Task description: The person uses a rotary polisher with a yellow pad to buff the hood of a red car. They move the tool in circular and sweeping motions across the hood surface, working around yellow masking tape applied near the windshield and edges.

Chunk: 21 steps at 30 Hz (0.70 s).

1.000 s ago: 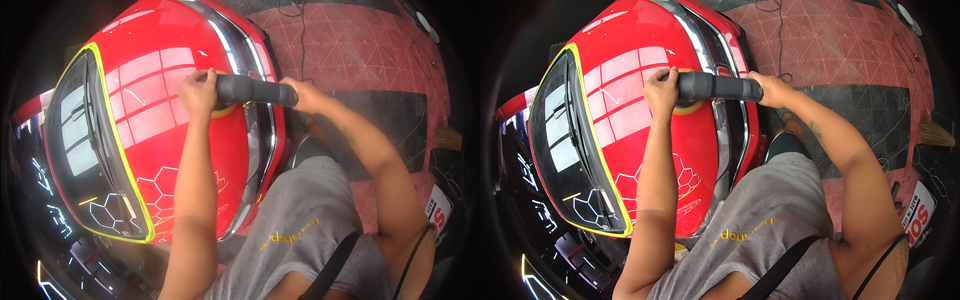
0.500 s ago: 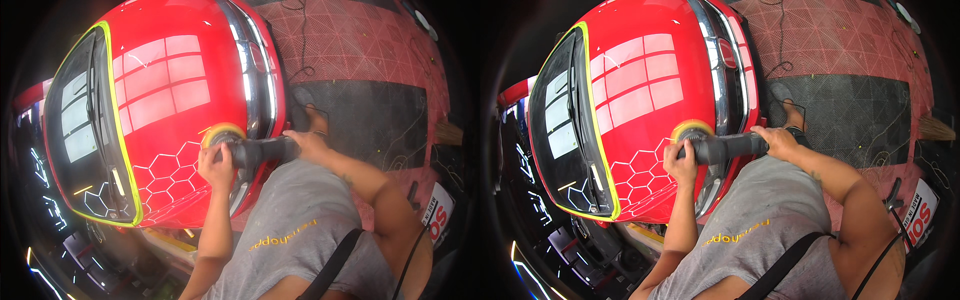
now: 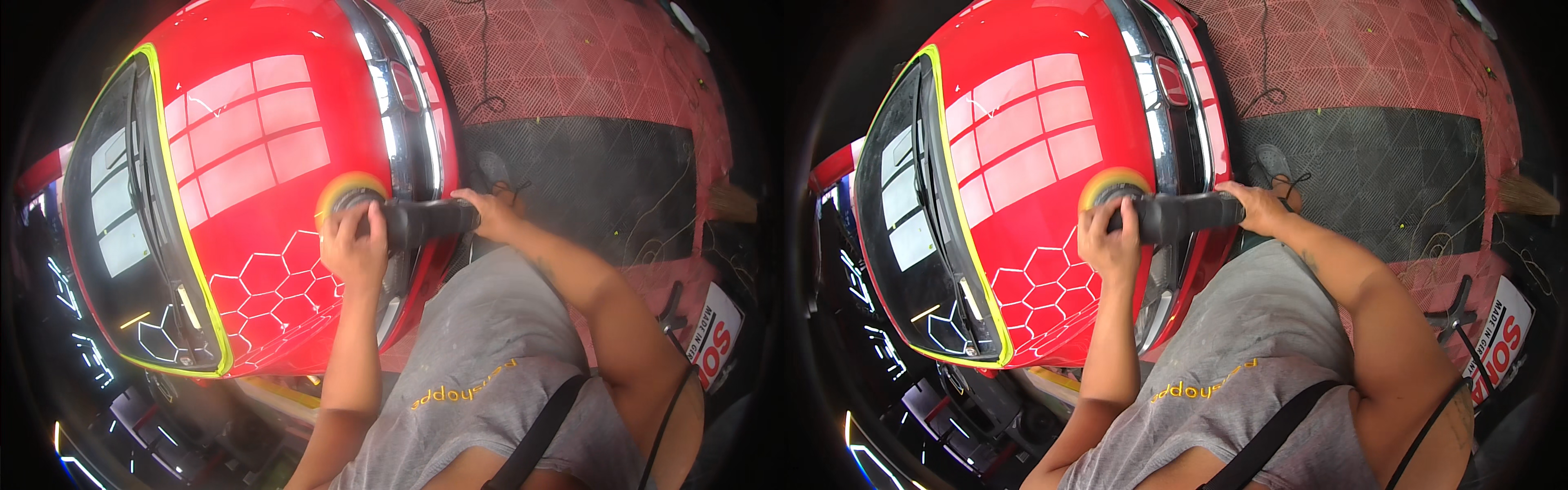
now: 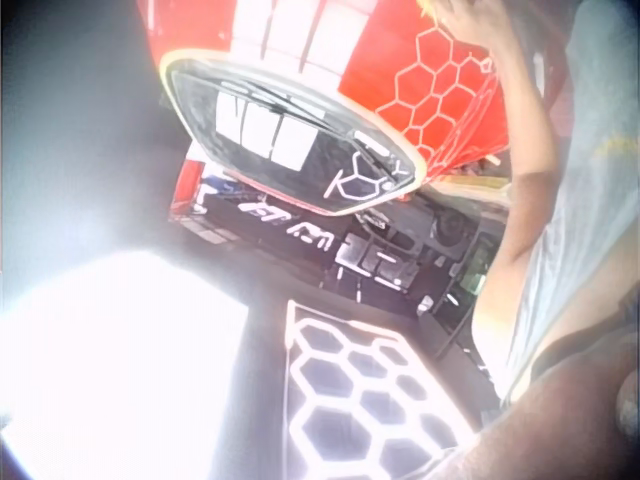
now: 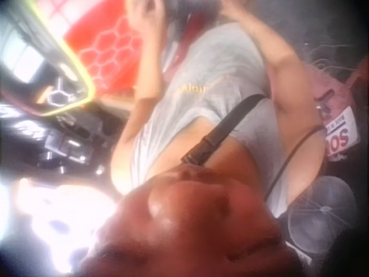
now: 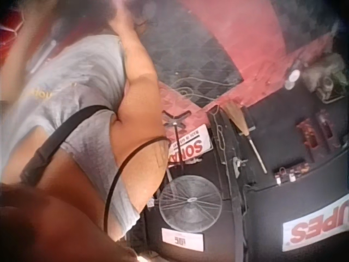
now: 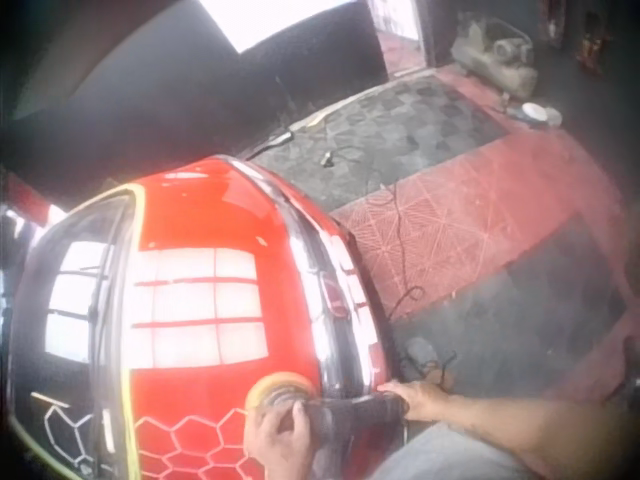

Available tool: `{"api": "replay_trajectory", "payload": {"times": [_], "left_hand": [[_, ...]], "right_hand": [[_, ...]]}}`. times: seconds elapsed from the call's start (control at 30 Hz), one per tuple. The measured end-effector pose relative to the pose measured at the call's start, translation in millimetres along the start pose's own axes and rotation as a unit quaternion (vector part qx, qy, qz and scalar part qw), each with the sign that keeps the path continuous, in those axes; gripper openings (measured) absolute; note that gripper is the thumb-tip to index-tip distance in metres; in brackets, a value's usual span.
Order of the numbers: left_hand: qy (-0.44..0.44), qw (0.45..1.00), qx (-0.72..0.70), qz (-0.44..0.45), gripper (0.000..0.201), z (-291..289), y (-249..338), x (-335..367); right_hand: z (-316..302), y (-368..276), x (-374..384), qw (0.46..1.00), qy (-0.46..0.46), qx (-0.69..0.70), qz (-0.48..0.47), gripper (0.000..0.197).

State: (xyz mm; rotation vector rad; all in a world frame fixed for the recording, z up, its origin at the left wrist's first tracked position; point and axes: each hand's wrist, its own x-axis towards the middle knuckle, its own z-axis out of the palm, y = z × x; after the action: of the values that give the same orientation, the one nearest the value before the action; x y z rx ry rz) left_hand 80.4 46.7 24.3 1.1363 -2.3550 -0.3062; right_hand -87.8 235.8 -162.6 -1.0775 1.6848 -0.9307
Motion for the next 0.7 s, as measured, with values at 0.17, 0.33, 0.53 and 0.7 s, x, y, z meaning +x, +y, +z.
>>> {"api": "replay_trajectory", "payload": {"times": [0.17, 0.33, 0.53, 0.7], "left_hand": [[-0.039, 0.996, 0.074, -0.005, 0.017, 51.2, 12.8, 101.1], [-0.081, 0.993, 0.083, -0.013, 0.024, 98.3, 21.6, 202.7], [-0.118, 0.989, 0.072, -0.061, 0.032, 139.6, 26.8, 277.7], [-0.124, 0.989, 0.062, -0.056, 0.032, 140.9, 29.7, 244.7]], "right_hand": [[-49.1, -6.6, 59.1, 0.998, 0.025, 0.039, 0.040, 0.065], [-111.3, -9.8, 127.4, 0.997, 0.066, 0.043, -0.005, 0.060], [-170.1, 2.9, 186.1, 0.998, 0.061, 0.016, -0.014, 0.067], [-162.8, 13.4, 152.7, 0.999, 0.053, 0.002, 0.010, 0.065]]}}
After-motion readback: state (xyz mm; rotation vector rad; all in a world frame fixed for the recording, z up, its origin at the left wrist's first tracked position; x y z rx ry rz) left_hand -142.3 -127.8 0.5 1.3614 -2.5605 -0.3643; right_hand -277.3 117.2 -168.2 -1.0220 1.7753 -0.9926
